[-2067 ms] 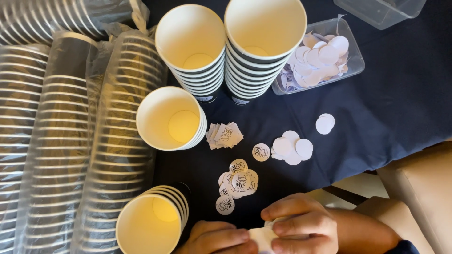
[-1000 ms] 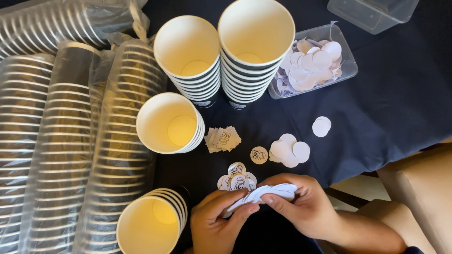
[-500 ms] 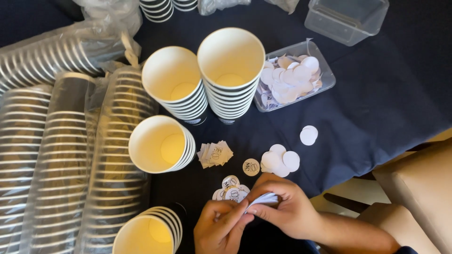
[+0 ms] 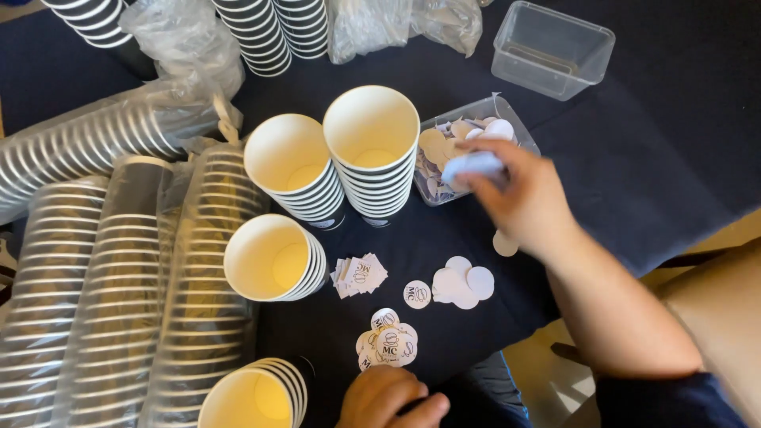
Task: Peeling small stickers and applying them to the sides of stacked paper coffee cups.
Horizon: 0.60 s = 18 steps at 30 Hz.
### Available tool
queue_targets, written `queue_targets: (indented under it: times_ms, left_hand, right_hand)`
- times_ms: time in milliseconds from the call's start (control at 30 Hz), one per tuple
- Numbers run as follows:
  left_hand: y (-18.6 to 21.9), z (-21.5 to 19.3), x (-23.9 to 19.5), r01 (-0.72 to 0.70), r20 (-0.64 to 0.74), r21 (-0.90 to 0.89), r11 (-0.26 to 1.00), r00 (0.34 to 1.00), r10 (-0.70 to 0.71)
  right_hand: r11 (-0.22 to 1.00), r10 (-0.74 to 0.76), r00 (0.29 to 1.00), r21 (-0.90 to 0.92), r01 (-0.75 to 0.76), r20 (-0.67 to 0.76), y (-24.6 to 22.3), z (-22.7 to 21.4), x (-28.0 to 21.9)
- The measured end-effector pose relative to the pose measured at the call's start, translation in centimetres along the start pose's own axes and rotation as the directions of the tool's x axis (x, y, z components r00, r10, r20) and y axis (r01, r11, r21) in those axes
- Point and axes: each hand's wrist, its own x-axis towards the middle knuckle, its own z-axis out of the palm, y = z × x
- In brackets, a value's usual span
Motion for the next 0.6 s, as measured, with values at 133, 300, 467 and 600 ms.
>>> queue_targets:
  times_ms: [133, 300, 467, 600]
  left_hand:
    - [0.0, -0.5, 0.0, -0.053, 0.150, -0.024, 0.998, 0.987, 0.056]
    - [0.4, -0.8, 0.7, -0.063, 0.203, -0.039, 0.997, 0.977, 0.069]
    - [-0.2, -0.3, 0.6, -0.097, 0.181, -0.008, 0.995, 0.979, 0.097]
    - [0.2, 0.1, 1.0, -0.085, 0.133, 0.011, 0.996, 0.988, 0.083]
  right_hand:
    - [0.988, -0.058, 0.988, -0.133, 0.077, 0.141, 1.9, -0.5, 5.6]
    - [0.956, -0.008, 0.979, -0.284, 0.067, 0.204, 4.6, 0.4, 8.5]
    - [0.957, -0.193, 0.972, -0.192, 0.217, 0.134, 4.6, -0.4, 7.0]
    - [0.922, -0.292, 0.949, -0.229, 0.313, 0.122, 5.0, -1.3, 5.6]
